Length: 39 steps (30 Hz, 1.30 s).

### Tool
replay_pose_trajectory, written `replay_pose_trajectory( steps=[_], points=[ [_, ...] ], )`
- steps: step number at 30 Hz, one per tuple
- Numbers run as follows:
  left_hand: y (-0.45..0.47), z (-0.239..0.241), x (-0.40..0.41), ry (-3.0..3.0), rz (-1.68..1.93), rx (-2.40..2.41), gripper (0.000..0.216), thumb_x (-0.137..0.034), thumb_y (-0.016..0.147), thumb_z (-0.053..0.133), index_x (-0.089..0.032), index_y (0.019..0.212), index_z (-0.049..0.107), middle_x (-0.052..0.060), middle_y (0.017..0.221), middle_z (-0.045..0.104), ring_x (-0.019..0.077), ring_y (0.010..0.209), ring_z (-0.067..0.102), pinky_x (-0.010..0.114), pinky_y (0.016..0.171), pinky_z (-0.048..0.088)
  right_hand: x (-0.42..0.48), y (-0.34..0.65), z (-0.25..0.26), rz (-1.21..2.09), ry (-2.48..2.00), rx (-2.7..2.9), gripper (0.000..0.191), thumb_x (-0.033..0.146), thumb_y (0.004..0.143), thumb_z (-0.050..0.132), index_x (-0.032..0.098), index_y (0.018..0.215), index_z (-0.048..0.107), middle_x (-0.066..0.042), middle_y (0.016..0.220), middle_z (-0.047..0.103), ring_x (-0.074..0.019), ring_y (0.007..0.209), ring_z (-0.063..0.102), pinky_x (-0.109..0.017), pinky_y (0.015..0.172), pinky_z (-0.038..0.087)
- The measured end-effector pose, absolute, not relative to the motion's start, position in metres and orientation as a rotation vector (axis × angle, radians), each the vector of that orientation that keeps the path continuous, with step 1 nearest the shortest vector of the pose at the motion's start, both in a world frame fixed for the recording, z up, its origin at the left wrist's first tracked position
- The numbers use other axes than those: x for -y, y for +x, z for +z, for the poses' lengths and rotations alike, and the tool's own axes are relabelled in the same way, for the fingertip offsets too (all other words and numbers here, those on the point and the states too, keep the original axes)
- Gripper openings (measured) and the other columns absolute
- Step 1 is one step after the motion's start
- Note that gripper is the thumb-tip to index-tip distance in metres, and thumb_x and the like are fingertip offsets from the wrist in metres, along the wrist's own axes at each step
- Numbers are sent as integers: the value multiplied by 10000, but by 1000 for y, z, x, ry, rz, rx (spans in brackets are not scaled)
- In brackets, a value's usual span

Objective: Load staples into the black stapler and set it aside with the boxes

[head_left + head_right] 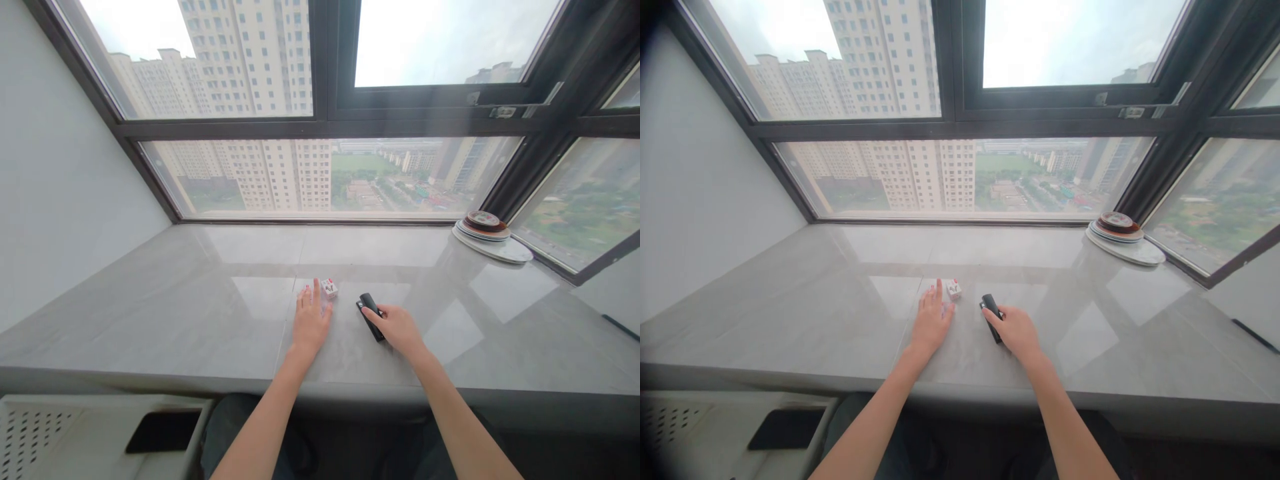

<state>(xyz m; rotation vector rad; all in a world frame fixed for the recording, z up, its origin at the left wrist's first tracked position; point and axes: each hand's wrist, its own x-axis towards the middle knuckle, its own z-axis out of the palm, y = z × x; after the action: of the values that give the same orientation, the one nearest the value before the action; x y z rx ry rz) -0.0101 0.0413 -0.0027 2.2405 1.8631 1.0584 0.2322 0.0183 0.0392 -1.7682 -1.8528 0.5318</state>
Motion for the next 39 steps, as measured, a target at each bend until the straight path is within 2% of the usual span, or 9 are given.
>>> replay_pose_trajectory(
  steps=[3,6,9,14,19,25,32,36,39],
  points=[
    [10,2,-53,2268,1035,-1882,565,-372,1037,460,-229,1574,359,192,1507,445,376,1436,359,594,1168,314,-14,230,32,651,-1715,1746,568,679,936,448,204,700,651,-10,554,516,-161,550,480,-268,548,291],
    [12,4,-51,2305,1019,-1852,469,-350,1048,438,-233,1502,459,176,1491,455,359,1428,369,572,1170,325,-10,228,30,896,-1591,1668,559,676,934,441,193,871,715,-12,611,577,-168,573,513,-254,541,339],
    [3,4,-32,2357,1010,-1776,429,-320,1058,421,-269,1482,466,132,1521,442,319,1450,355,552,1195,310,-8,221,30,1066,-1478,1595,573,684,923,450,190,1025,724,-11,662,614,-168,578,523,-252,536,372],
    [-13,3,12,2349,991,-1780,441,-287,1065,398,-321,1504,421,87,1571,411,288,1488,321,547,1221,297,-8,185,28,1238,-1353,1572,540,662,917,497,201,1101,710,10,607,559,-159,546,501,-257,517,384],
    [-33,1,23,2301,1012,-1768,416,-256,1070,357,-267,1478,436,102,1569,416,280,1522,288,537,1213,333,-1,127,16,1391,-1251,1528,576,645,952,472,191,1273,624,53,525,467,-130,429,421,-247,433,351],
    [-84,-2,10,2327,912,-1776,461,-246,1078,324,-261,1536,369,96,1613,379,250,1526,296,512,1202,353,0,83,17,1343,-1236,1570,483,586,990,443,192,1186,643,52,528,517,-133,423,467,-234,435,351],
    [-100,-4,11,2451,784,-1833,527,-316,1094,309,-288,1618,256,88,1660,303,270,1538,266,514,1205,335,1,86,21,855,-1392,1648,434,502,1013,420,183,920,700,-16,661,632,-158,600,524,-253,582,362],
    [-90,-3,7,2434,796,-1884,537,-343,1093,333,-272,1619,256,108,1640,337,282,1523,295,526,1202,335,2,95,20,852,-1429,1672,406,486,992,482,177,1115,715,14,598,592,-166,579,529,-256,586,365],
    [-85,-3,3,2421,839,-1877,510,-352,1091,348,-264,1592,324,112,1616,370,284,1515,309,516,1209,337,4,90,18,909,-1384,1706,405,460,1023,446,194,1223,677,6,652,644,-170,596,569,-261,620,402]
  ],
)
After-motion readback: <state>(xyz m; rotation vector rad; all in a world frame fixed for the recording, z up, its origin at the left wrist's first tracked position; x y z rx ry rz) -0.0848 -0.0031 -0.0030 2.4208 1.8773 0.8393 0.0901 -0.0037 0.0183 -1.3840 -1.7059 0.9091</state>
